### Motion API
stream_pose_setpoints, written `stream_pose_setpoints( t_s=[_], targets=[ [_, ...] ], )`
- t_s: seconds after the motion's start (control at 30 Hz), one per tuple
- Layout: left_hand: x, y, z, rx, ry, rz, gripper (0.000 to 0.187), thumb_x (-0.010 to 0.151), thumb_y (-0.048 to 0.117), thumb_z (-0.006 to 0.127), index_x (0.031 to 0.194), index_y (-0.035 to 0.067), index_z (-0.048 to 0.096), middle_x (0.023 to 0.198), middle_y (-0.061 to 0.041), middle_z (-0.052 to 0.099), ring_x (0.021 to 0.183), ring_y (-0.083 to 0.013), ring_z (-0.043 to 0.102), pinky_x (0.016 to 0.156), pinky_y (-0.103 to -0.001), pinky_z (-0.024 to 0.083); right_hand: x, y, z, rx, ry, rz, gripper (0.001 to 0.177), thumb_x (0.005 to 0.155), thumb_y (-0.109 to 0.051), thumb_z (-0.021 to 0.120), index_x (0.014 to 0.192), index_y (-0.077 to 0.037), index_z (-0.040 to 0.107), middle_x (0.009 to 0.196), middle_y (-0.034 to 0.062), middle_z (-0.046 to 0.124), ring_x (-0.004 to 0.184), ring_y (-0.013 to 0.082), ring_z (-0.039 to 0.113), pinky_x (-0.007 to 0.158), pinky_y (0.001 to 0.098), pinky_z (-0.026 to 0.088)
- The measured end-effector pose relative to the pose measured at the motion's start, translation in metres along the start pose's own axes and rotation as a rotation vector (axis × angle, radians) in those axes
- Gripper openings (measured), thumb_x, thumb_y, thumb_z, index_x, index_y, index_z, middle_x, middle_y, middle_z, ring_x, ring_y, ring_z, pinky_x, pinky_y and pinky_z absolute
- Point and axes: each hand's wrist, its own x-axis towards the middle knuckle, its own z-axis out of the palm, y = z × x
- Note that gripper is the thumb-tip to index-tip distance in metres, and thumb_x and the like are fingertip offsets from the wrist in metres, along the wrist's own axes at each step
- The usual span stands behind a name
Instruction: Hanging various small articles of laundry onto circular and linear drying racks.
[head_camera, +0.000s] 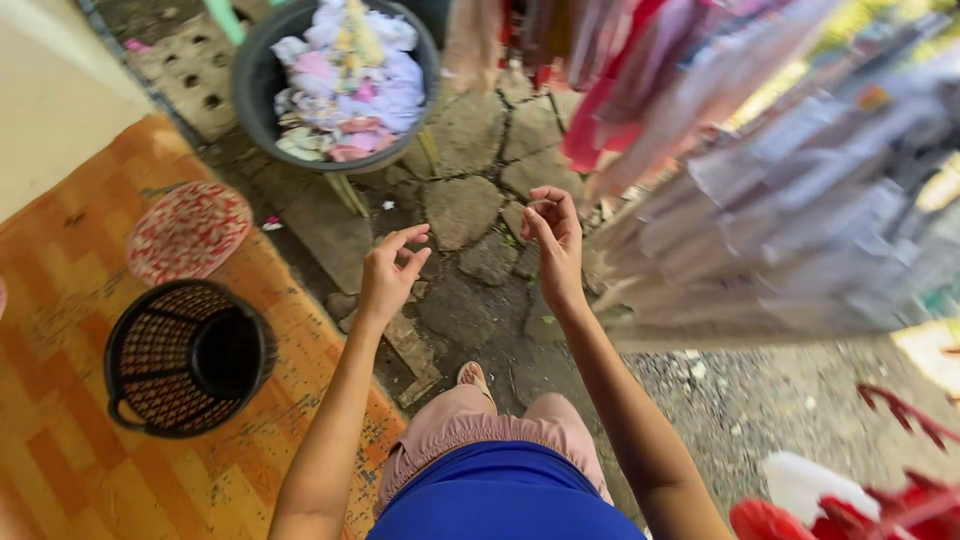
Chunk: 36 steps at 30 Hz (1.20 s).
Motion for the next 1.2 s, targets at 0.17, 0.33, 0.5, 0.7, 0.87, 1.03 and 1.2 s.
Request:
stream_pose_setpoints(
  t_s=[0.17,0.33,0.5,0.7,0.87,1.03,1.2],
  targets=[
    [0.018,-0.026,-0.039,-0.053,0.083,-0.113,0.037,0.091,0.007,0.073,0.128,0.009,0.07,0.109,-0.007,0.074,0.072,-0.0092,0.065,0.054,-0.025,0.057,0.043,0.044,0.051,0.01,-0.091,0.104,0.02,0.103,-0.011,0.061,0.122,-0.008,0.057,0.092,-0.0028,0.054,0.08,0.0061,0.051,0.073,0.0229,0.044],
    [0.056,-0.057,-0.048,-0.007,0.156,-0.182,0.036,0.09,0.008,0.073,0.126,0.01,0.071,0.112,-0.007,0.076,0.073,-0.009,0.067,0.054,-0.023,0.054,0.085,0.063,0.1,-0.12,-0.217,0.175,0.023,0.1,-0.012,0.065,0.123,-0.01,0.06,0.097,-0.001,0.055,0.092,0.0113,0.053,0.085,0.0264,0.047],
    [0.141,-0.117,-0.03,0.381,0.12,0.223,0.033,0.092,0.022,0.076,0.119,0.005,0.069,0.116,-0.011,0.072,0.099,-0.0311,0.072,0.08,-0.042,0.06,0.123,0.067,0.167,-0.796,-0.693,-0.428,0.038,0.102,-0.041,0.055,0.125,-0.015,0.071,0.144,0.0157,0.054,0.139,0.0349,0.036,0.112,0.054,0.021],
    [0.29,-0.16,-0.027,0.58,-0.011,-0.247,0.033,0.086,0.021,0.075,0.115,0.008,0.07,0.107,-0.015,0.073,0.096,-0.0374,0.069,0.081,-0.049,0.056,0.182,0.094,0.211,-0.984,-1.003,-0.392,0.062,0.106,-0.052,0.029,0.145,-0.013,0.057,0.153,0.0093,0.051,0.154,0.0284,0.03,0.121,0.0689,-0.012],
    [0.36,-0.179,-0.044,0.662,-0.175,-0.415,0.026,0.09,0.015,0.068,0.115,0.008,0.072,0.11,-0.014,0.074,0.096,-0.0327,0.073,0.081,-0.046,0.058,0.236,0.104,0.216,-0.767,-1.132,-0.393,0.062,0.109,-0.049,0.022,0.155,-0.013,0.044,0.163,0.0092,0.043,0.159,0.0289,0.025,0.122,0.0713,-0.012],
    [0.399,-0.255,-0.026,0.483,-0.069,-0.31,0.034,0.083,0.026,0.074,0.112,0.009,0.07,0.107,-0.013,0.074,0.097,-0.0296,0.072,0.085,-0.043,0.056,0.309,0.147,0.204,-1.118,-1.052,-0.278,0.06,0.105,-0.048,0.02,0.16,-0.027,0.037,0.167,-0.0003,0.034,0.156,0.023,0.02,0.118,0.0772,-0.011],
    [0.414,-0.286,-0.05,0.503,-0.016,-0.385,0.033,0.079,0.027,0.075,0.109,0.014,0.076,0.108,-0.014,0.074,0.102,-0.0352,0.07,0.086,-0.047,0.056,0.378,0.244,0.138,-1.398,-0.748,0.015,0.064,0.106,-0.056,0.032,0.161,-0.024,0.024,0.17,0.0144,0.017,0.158,0.0337,0.01,0.112,0.0783,-0.001]
  ],
)
